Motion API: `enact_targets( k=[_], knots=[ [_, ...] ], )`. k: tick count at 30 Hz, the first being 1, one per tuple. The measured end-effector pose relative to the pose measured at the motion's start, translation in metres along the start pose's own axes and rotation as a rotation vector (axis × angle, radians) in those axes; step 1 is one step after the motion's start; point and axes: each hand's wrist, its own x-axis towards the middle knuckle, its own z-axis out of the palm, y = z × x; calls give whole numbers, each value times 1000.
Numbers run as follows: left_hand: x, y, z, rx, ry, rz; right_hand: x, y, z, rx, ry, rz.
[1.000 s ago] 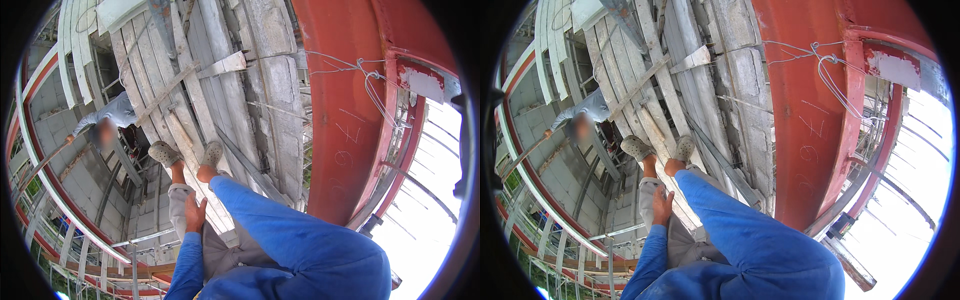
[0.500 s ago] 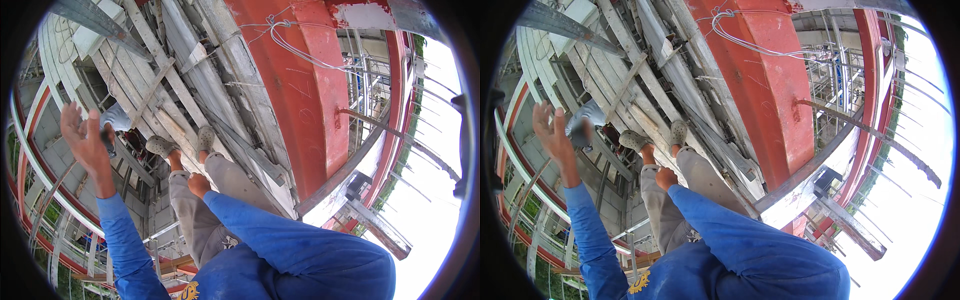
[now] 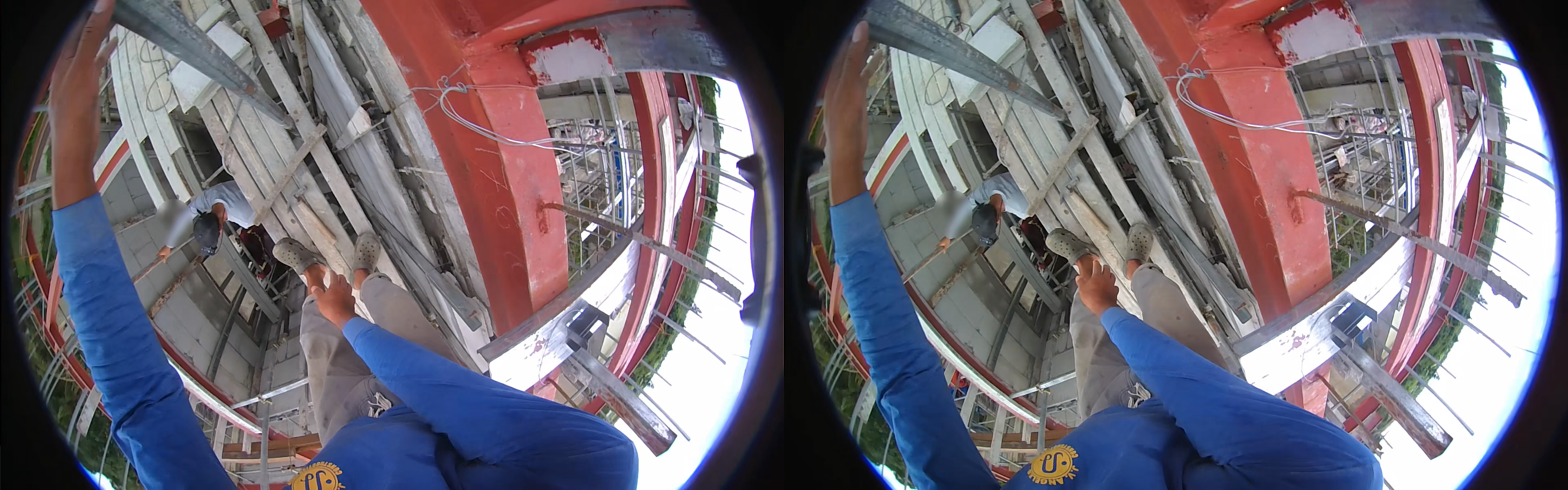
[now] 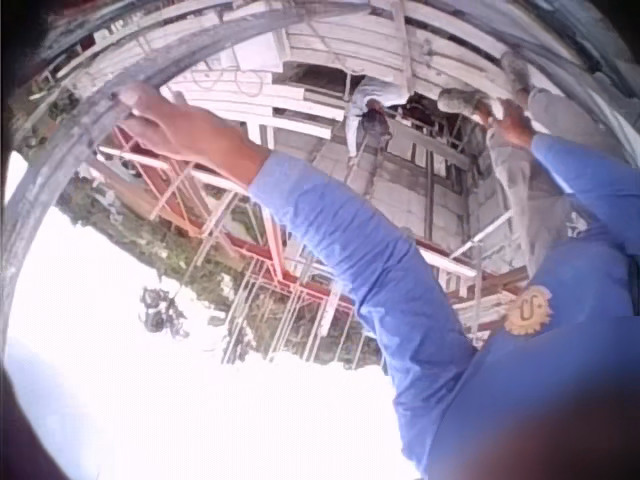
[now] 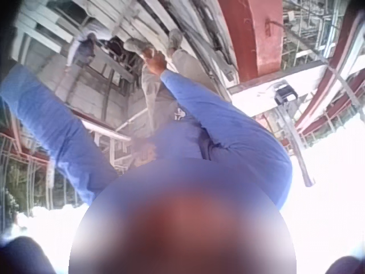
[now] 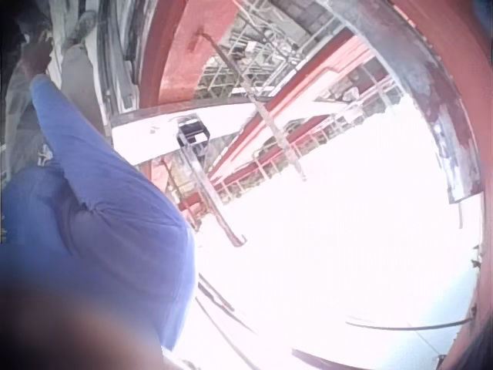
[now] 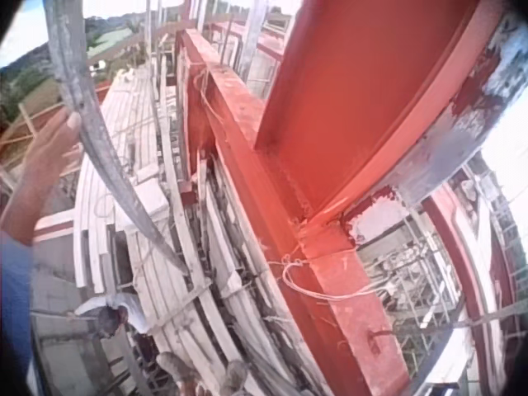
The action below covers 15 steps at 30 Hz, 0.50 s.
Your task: The person assembles and adjusts wooden planks and metal scaffolding components on a construction site. They lift and position planks, secure them with wire ties, and use a hammer to adjust fittings while navigating the structure.
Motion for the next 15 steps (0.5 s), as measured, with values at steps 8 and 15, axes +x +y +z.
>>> enact_targets(
  k=[8,15],
  knots=[
    [-331,-84,-37,65,-86,-913,9,-329,-218,786,-13,-736],
    [-791,-37,-132,499,-1113,-1697,-108,-570,-362,950,48,-1473]
  ],
)
